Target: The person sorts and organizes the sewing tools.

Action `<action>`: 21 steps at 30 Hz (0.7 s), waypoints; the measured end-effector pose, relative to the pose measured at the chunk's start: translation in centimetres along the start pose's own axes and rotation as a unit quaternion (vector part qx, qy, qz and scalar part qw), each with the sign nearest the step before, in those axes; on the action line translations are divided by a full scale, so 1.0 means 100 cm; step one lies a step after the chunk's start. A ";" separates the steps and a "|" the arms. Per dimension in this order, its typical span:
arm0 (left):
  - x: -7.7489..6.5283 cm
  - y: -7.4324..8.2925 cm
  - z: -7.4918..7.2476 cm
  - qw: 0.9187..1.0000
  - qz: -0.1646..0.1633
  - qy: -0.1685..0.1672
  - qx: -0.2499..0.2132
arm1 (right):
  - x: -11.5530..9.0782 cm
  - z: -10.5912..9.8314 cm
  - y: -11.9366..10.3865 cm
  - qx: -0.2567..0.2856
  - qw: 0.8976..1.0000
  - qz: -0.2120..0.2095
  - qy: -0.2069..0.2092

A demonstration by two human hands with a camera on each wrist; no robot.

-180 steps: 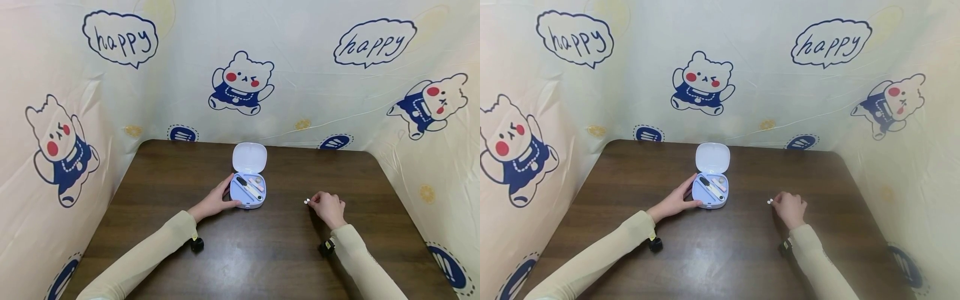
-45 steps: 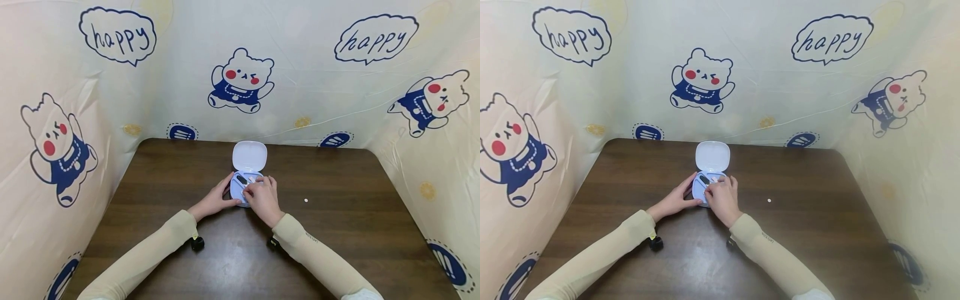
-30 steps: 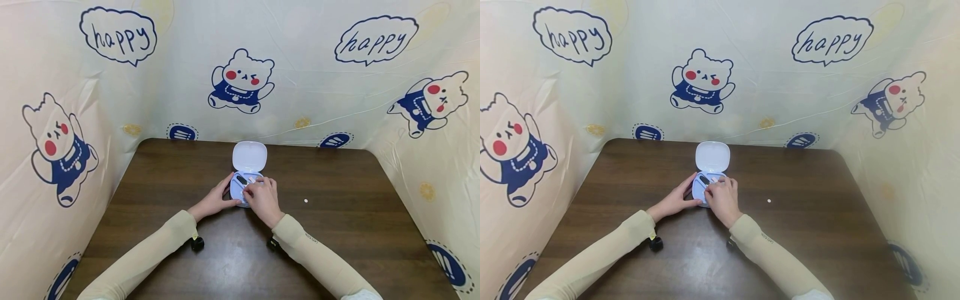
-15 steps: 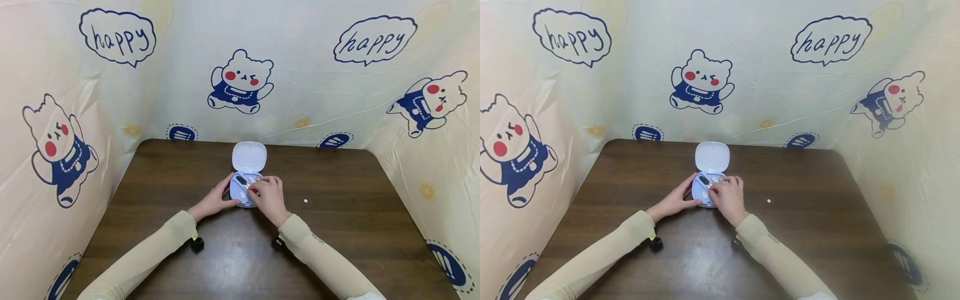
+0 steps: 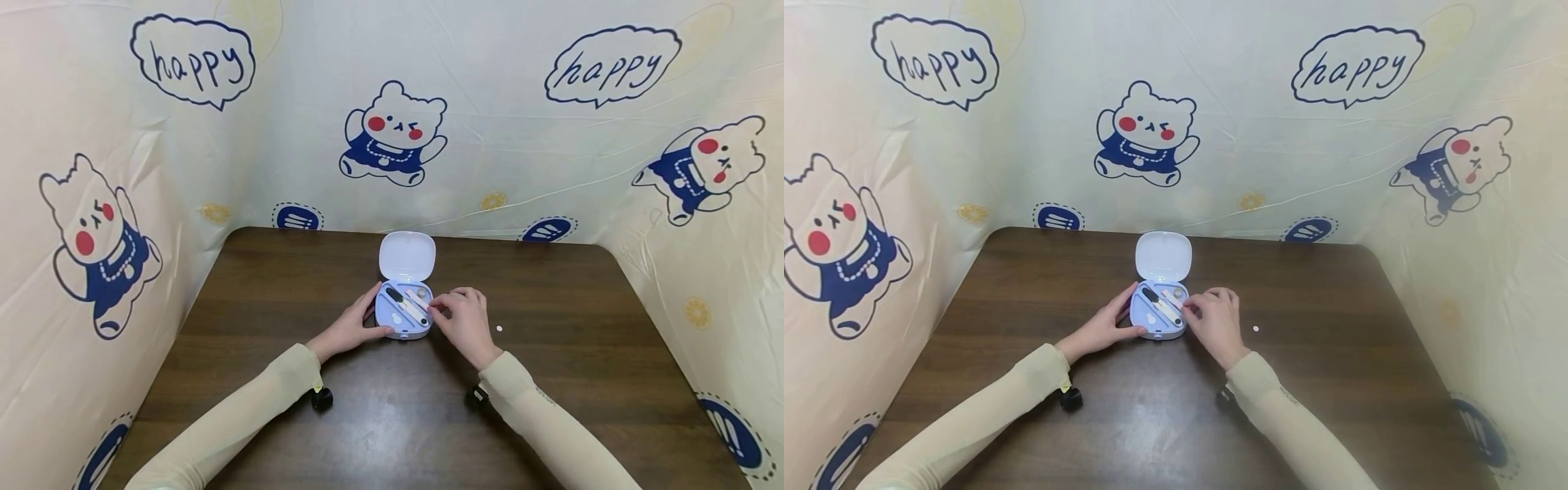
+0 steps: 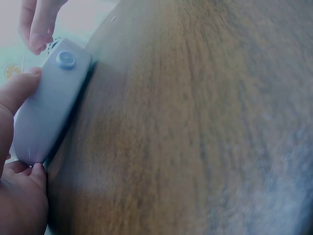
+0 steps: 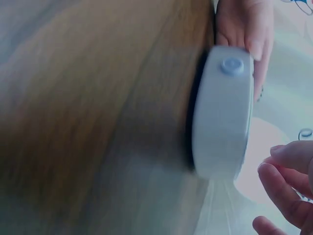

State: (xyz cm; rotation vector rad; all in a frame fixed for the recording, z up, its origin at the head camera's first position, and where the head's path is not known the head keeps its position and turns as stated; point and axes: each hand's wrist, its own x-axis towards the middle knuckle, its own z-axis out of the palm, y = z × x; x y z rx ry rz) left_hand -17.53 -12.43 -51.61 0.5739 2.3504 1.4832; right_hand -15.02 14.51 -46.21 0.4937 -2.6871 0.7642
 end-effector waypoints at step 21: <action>0.001 -0.003 0.000 1.000 0.004 -0.001 0.006 | -0.020 -0.045 0.059 0.004 0.998 0.067 -0.010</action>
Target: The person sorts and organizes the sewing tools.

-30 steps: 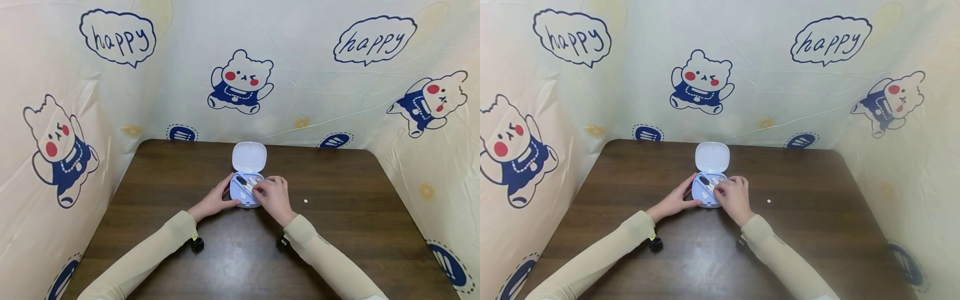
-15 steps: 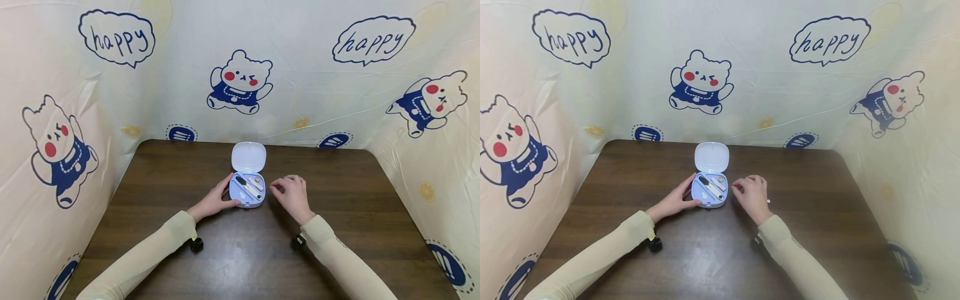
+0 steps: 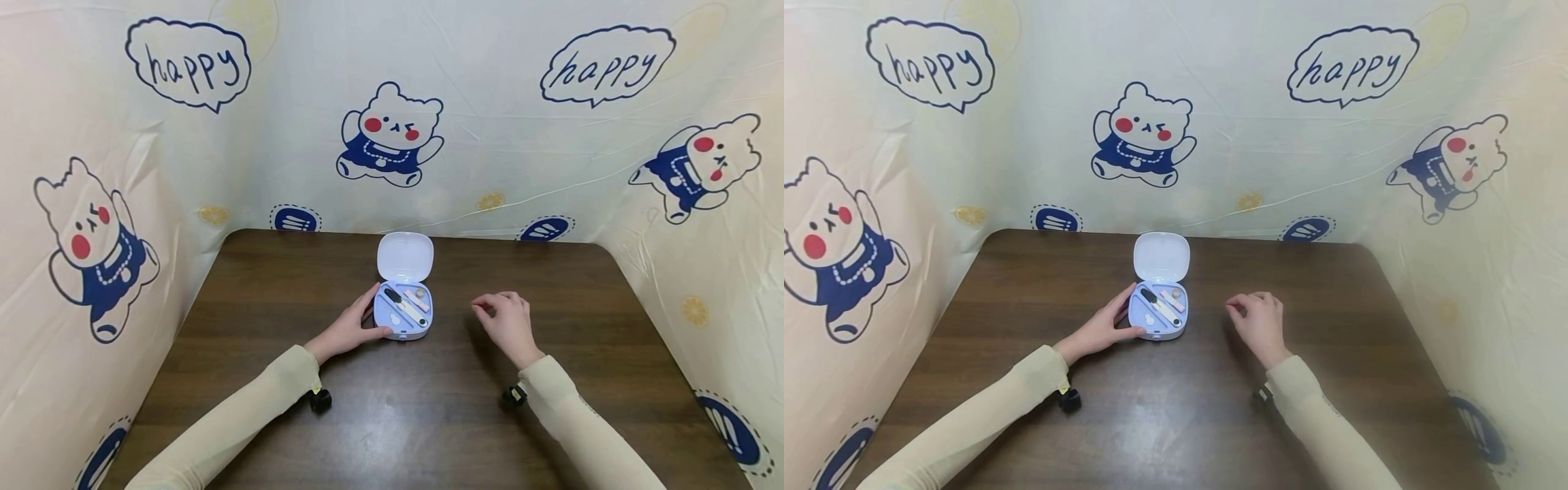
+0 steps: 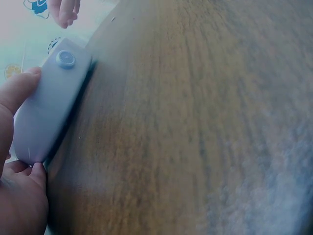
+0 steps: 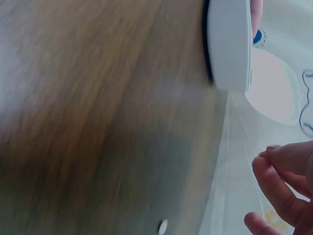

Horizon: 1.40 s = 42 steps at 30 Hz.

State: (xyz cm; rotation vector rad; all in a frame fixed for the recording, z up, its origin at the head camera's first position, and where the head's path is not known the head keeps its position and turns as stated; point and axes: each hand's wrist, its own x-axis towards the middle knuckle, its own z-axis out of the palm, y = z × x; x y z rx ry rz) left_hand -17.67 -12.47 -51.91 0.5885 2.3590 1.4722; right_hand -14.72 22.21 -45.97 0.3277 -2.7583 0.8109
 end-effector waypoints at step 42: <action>-0.002 0.007 0.000 1.000 -0.006 0.005 -0.012 | -0.003 -0.017 0.066 -0.042 0.979 0.128 -0.152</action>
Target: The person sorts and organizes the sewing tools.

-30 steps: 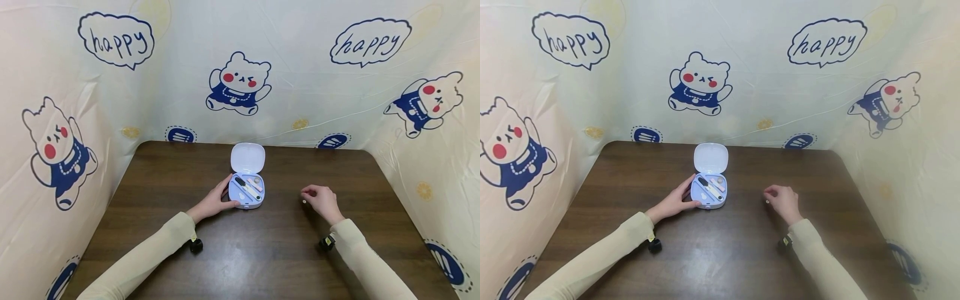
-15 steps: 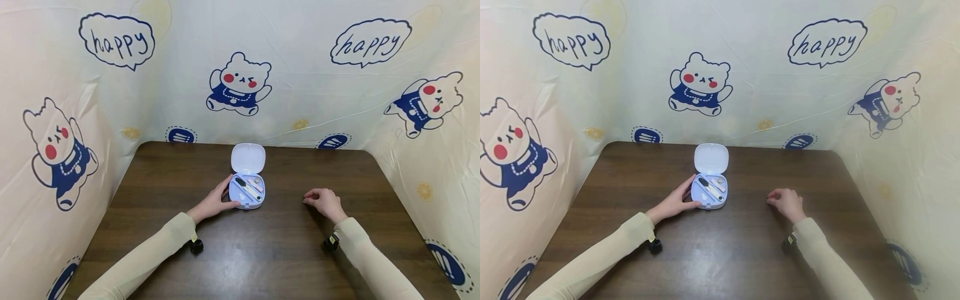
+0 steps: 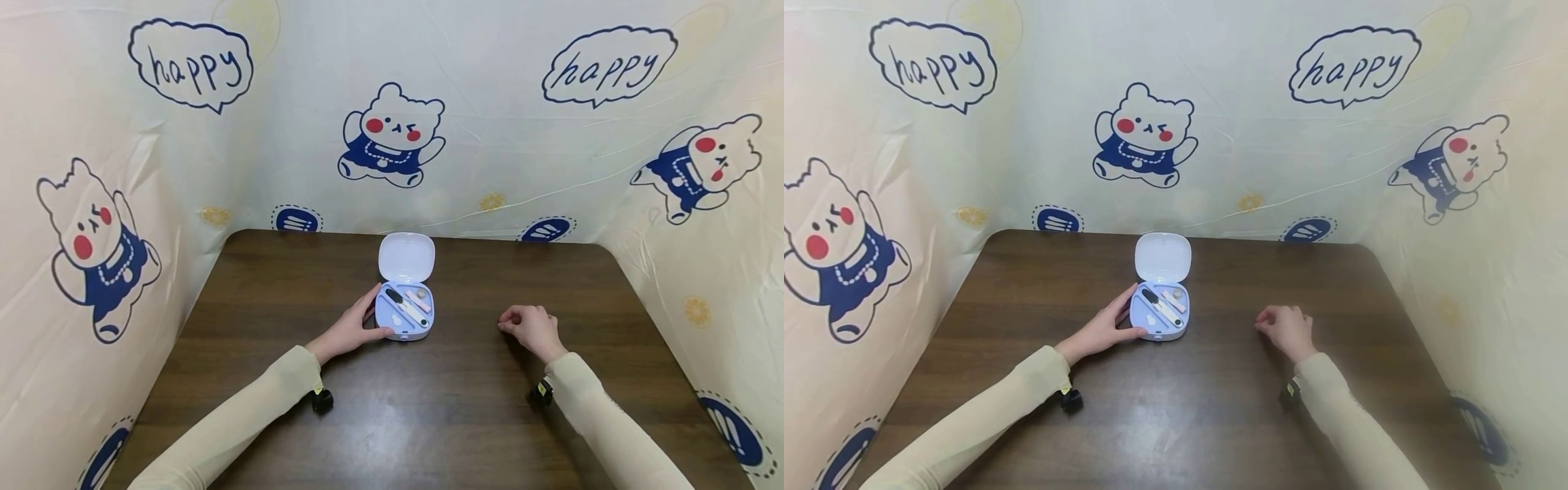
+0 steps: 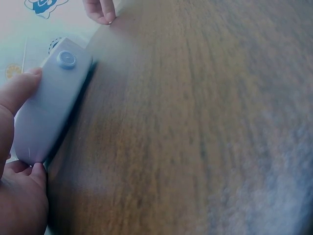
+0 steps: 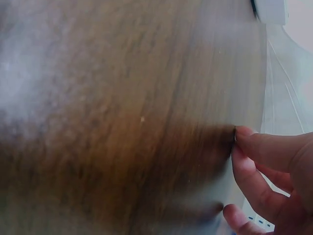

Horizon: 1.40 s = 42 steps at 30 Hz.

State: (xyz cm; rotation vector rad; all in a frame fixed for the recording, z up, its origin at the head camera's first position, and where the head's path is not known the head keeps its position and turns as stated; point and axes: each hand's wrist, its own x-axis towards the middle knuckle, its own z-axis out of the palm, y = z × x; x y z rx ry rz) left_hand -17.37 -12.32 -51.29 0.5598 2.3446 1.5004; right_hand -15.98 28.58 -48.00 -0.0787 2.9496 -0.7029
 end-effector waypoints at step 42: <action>0.001 -0.003 -0.001 1.000 -0.020 -0.009 0.013 | -0.001 0.008 -0.018 -0.007 0.981 -0.123 0.152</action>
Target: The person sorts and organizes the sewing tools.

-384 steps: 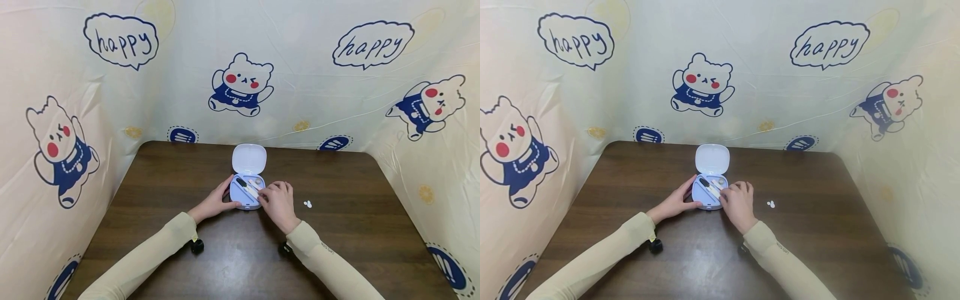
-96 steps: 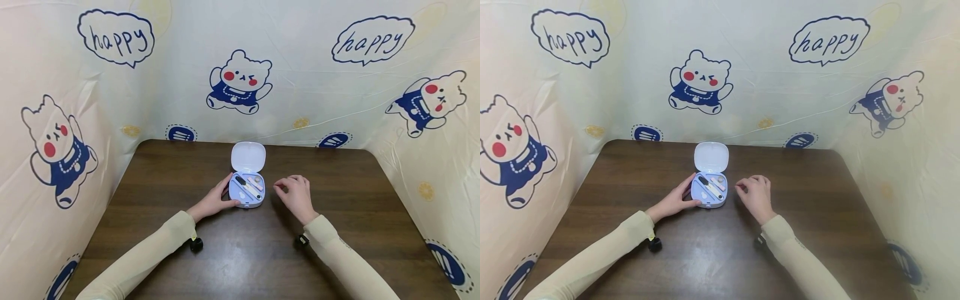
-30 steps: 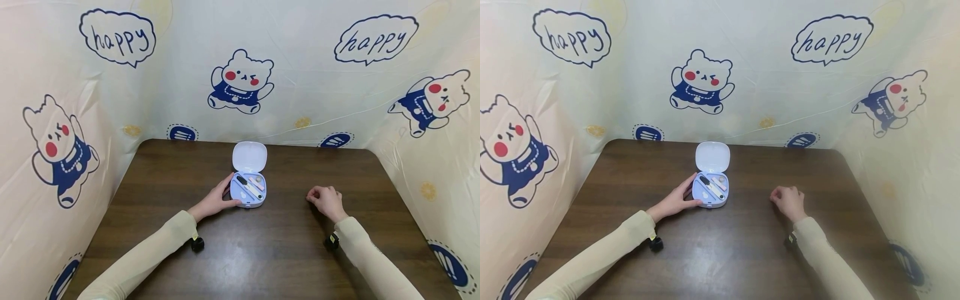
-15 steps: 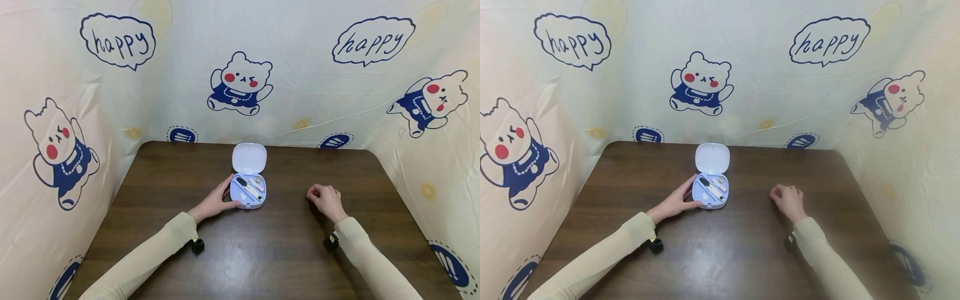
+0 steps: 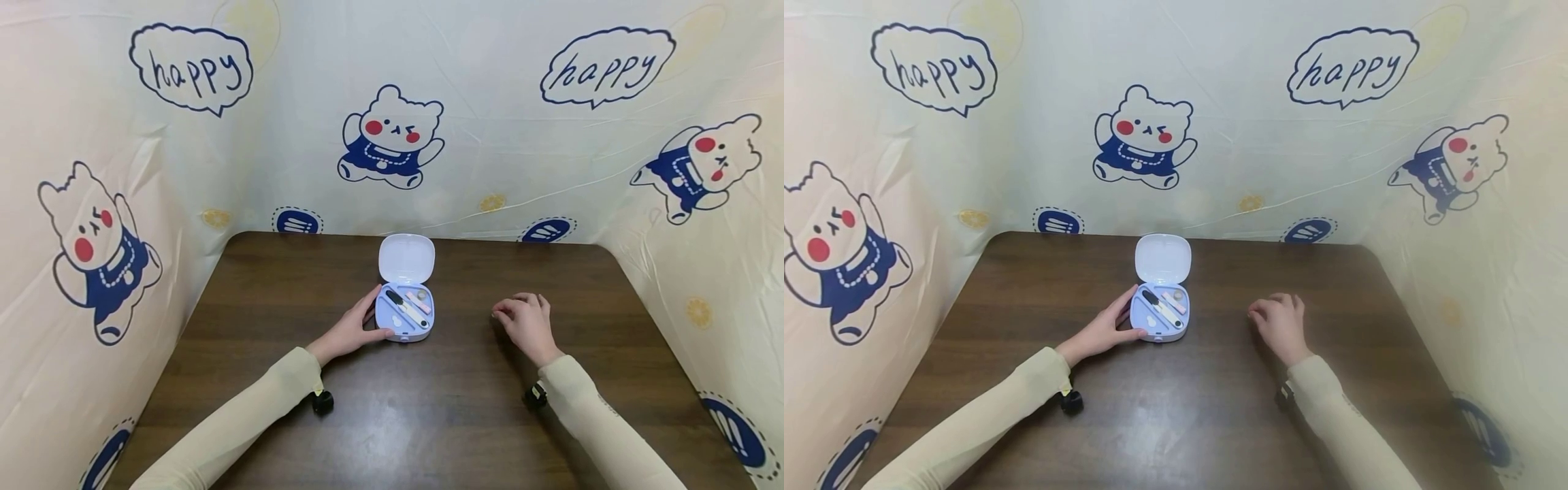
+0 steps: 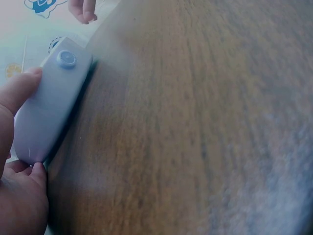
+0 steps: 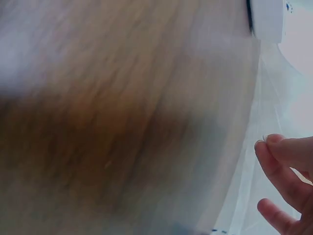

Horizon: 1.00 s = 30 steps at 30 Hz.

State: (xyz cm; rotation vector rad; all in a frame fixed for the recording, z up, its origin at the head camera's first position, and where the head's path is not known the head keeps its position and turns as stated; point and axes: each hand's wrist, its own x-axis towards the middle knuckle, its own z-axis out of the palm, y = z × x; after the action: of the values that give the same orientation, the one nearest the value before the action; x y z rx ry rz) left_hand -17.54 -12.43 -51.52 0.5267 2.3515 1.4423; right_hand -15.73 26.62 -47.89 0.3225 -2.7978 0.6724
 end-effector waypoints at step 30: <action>-0.001 0.000 0.000 1.000 0.007 0.001 -0.002 | 0.016 0.015 -0.083 0.070 0.995 -0.058 -0.036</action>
State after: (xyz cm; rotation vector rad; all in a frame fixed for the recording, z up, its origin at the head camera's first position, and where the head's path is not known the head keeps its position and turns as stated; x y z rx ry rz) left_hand -17.48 -12.43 -51.50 0.5406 2.3501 1.4550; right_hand -15.32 18.41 -45.31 0.5404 -2.7785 0.8480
